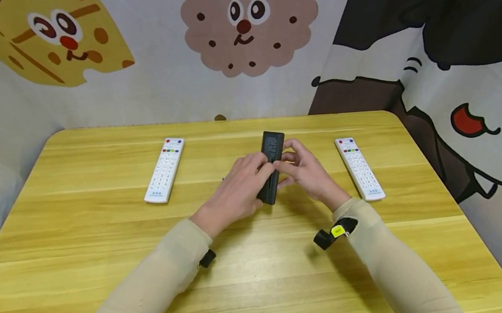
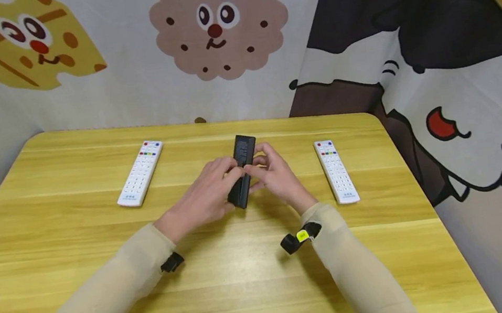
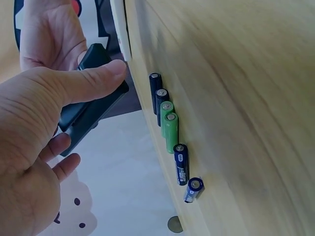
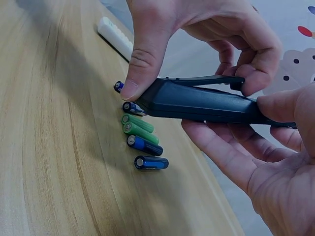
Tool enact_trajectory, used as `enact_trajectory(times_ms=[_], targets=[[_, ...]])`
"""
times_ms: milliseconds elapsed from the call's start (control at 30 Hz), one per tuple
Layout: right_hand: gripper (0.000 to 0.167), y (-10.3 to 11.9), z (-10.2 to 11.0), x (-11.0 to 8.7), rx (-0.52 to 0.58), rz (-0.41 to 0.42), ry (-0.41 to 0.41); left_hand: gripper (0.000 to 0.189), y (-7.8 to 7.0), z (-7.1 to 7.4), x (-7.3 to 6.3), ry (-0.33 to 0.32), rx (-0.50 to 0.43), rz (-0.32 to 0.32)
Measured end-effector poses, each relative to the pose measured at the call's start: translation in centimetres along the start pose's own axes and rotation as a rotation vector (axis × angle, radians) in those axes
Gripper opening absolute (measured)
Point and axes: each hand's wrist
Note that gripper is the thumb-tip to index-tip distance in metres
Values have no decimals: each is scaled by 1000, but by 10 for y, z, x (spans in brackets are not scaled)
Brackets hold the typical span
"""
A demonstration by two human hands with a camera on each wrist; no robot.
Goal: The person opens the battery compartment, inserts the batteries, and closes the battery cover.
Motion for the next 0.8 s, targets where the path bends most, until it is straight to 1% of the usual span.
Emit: enact_trajectory(times_ms=[200,400,500,667,800], targets=[[33,0,0,-1,0,-4,-6,74,1,1,-3,7,-94,23],[31,1,0,-3,16,-13,-12,76,5,3,-7,24,-193,51],[31,1,0,-3,25,-17,-10,75,7,3,-9,6,-206,40],[32,-1,0,-2,35,-14,-4,68,8,1,-12,-26,-193,5],[32,-2,-1,-2,37,-10,3,66,8,1,-13,-34,-199,4]])
Point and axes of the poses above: each hand's wrist, its own x-axis towards the middle knuckle, its own z-axis out of the back of the hand, y = z × x, and after that the axes turned 5 degrees about x, right-handed
